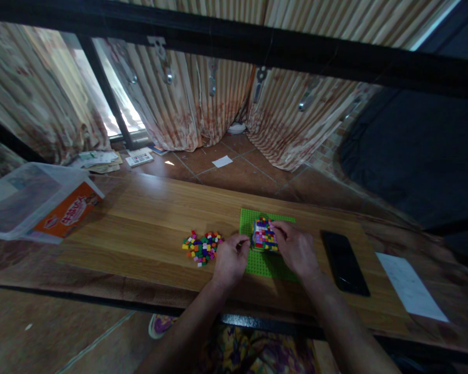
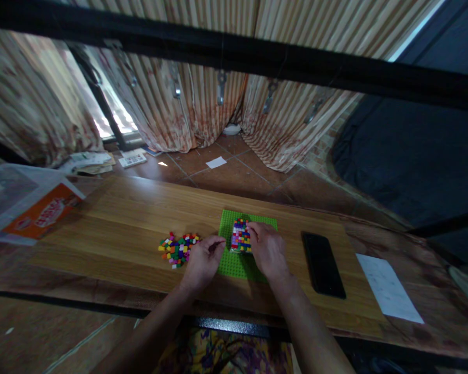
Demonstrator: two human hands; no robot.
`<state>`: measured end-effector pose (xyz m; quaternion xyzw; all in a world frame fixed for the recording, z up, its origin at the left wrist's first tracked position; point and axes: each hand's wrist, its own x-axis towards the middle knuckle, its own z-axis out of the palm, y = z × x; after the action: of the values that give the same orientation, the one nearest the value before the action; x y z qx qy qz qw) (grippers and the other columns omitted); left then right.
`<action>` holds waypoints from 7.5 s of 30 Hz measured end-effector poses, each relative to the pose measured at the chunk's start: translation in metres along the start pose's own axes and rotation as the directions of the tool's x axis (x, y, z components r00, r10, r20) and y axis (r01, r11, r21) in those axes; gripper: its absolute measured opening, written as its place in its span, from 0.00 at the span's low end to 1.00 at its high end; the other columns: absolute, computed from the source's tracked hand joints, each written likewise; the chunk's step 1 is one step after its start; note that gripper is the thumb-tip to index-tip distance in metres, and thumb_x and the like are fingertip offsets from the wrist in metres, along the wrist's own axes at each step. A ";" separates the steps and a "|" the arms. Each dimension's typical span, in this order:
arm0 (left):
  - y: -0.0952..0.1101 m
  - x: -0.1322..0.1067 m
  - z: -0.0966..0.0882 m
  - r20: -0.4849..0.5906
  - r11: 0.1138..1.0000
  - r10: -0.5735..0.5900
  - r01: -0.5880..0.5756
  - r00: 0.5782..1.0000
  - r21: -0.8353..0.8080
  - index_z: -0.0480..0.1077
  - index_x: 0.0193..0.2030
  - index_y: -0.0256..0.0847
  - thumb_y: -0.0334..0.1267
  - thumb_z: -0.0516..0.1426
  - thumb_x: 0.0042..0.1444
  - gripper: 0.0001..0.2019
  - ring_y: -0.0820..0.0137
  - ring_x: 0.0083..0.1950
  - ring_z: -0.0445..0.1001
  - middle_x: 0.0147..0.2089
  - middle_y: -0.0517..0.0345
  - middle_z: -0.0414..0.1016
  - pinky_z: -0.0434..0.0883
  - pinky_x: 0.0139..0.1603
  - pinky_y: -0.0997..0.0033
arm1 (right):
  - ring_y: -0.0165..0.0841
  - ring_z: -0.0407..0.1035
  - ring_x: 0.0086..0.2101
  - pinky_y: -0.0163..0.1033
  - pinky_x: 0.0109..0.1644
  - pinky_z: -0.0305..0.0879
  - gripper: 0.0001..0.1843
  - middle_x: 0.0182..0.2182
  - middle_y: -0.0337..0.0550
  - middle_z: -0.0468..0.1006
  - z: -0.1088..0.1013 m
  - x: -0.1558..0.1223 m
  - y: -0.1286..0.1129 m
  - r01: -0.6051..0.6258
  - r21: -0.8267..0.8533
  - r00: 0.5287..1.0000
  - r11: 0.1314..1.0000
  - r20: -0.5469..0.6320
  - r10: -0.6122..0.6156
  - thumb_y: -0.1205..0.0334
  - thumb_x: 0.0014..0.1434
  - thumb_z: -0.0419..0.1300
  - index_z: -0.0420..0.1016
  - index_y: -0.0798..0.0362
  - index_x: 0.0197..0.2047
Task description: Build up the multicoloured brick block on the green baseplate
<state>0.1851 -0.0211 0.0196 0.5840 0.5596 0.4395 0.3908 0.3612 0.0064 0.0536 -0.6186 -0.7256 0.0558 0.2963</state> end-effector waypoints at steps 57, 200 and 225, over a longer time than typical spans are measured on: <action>0.005 0.002 0.002 -0.014 0.998 -0.020 0.019 1.000 -0.059 0.76 0.37 0.40 0.33 0.55 0.58 0.07 0.71 0.37 0.76 0.36 0.56 0.80 0.70 0.39 0.74 | 0.39 0.72 0.44 0.46 0.53 0.68 0.17 0.42 0.48 0.80 0.016 -0.015 0.015 0.194 -0.062 0.979 0.979 -0.052 -0.197 0.62 0.67 0.48 0.79 0.51 0.44; -0.075 0.009 -0.172 -0.465 0.766 0.096 0.233 0.880 0.600 0.76 0.40 0.40 0.34 0.51 0.57 0.12 0.63 0.46 0.76 0.45 0.50 0.77 0.70 0.47 0.66 | 0.39 0.70 0.41 0.47 0.50 0.67 0.17 0.40 0.46 0.78 0.025 -0.015 -0.005 0.212 0.050 0.974 0.976 -0.091 -0.206 0.60 0.66 0.49 0.80 0.48 0.43; -0.073 0.008 -0.172 -0.457 0.754 0.111 0.225 0.882 0.617 0.76 0.38 0.40 0.34 0.51 0.56 0.11 0.63 0.45 0.75 0.43 0.51 0.76 0.70 0.45 0.67 | 0.37 0.73 0.42 0.47 0.52 0.69 0.16 0.40 0.46 0.80 0.031 -0.017 0.001 0.323 0.004 0.933 0.946 -0.171 -0.318 0.64 0.66 0.50 0.80 0.50 0.45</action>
<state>-0.0009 -0.0138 0.0034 0.5417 0.7722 0.3307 0.0290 0.3480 -0.0002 0.0219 -0.4896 -0.7881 -0.0339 0.3717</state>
